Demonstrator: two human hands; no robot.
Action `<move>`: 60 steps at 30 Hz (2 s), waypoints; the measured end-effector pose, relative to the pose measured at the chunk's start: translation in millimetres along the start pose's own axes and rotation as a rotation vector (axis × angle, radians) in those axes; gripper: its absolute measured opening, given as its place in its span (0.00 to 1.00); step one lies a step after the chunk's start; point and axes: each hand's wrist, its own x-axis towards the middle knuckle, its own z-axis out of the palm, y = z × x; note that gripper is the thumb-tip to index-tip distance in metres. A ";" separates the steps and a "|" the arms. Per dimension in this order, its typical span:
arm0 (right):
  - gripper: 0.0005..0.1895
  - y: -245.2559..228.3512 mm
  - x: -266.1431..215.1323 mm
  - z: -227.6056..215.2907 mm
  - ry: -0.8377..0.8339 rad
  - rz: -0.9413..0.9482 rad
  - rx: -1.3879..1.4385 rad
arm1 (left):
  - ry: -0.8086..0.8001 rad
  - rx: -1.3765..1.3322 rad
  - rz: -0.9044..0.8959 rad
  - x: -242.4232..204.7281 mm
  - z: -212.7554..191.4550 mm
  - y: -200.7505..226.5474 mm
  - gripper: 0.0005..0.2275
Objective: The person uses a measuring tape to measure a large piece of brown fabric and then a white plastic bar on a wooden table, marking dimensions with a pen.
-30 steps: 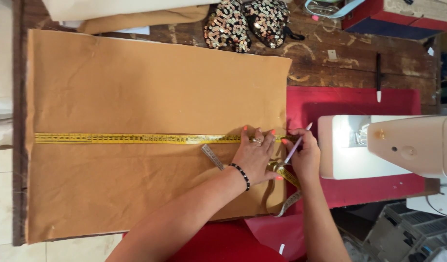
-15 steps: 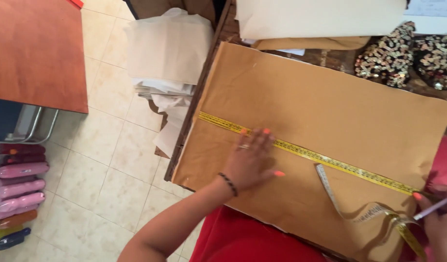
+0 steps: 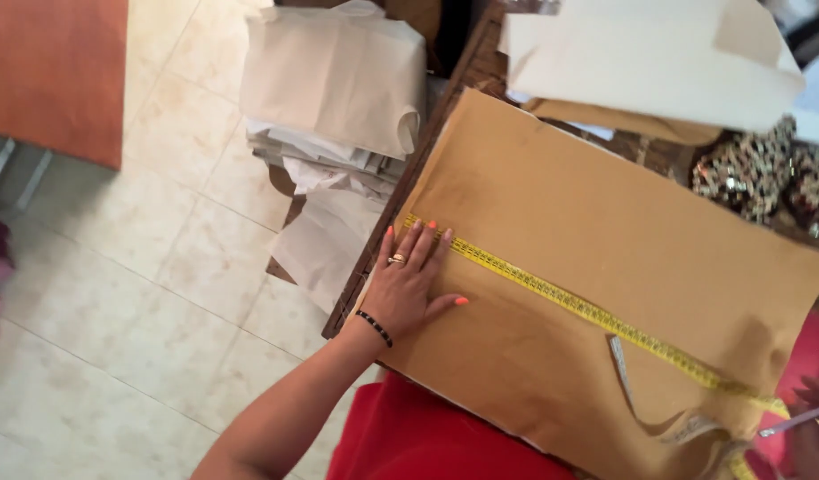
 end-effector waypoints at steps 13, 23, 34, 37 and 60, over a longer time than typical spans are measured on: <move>0.11 -492.5 40.0 374.3 -0.616 -0.200 0.553 | -0.039 -0.178 -0.053 -0.4 0.0 -21.5 0.40; 0.12 -473.3 39.1 399.6 -0.518 -0.338 0.271 | -0.017 -0.209 0.025 3.7 17.2 -31.9 0.43; 0.11 -484.6 37.9 395.5 -0.534 -0.424 0.272 | -0.142 -0.185 0.037 8.1 10.2 -31.7 0.44; 0.11 -485.3 38.4 394.0 -0.543 -0.419 0.281 | -0.174 -0.206 0.036 8.7 8.1 -32.4 0.45; 0.21 -299.8 13.7 172.4 -0.354 -0.473 -0.387 | 0.164 0.195 0.199 25.4 101.2 -66.9 0.12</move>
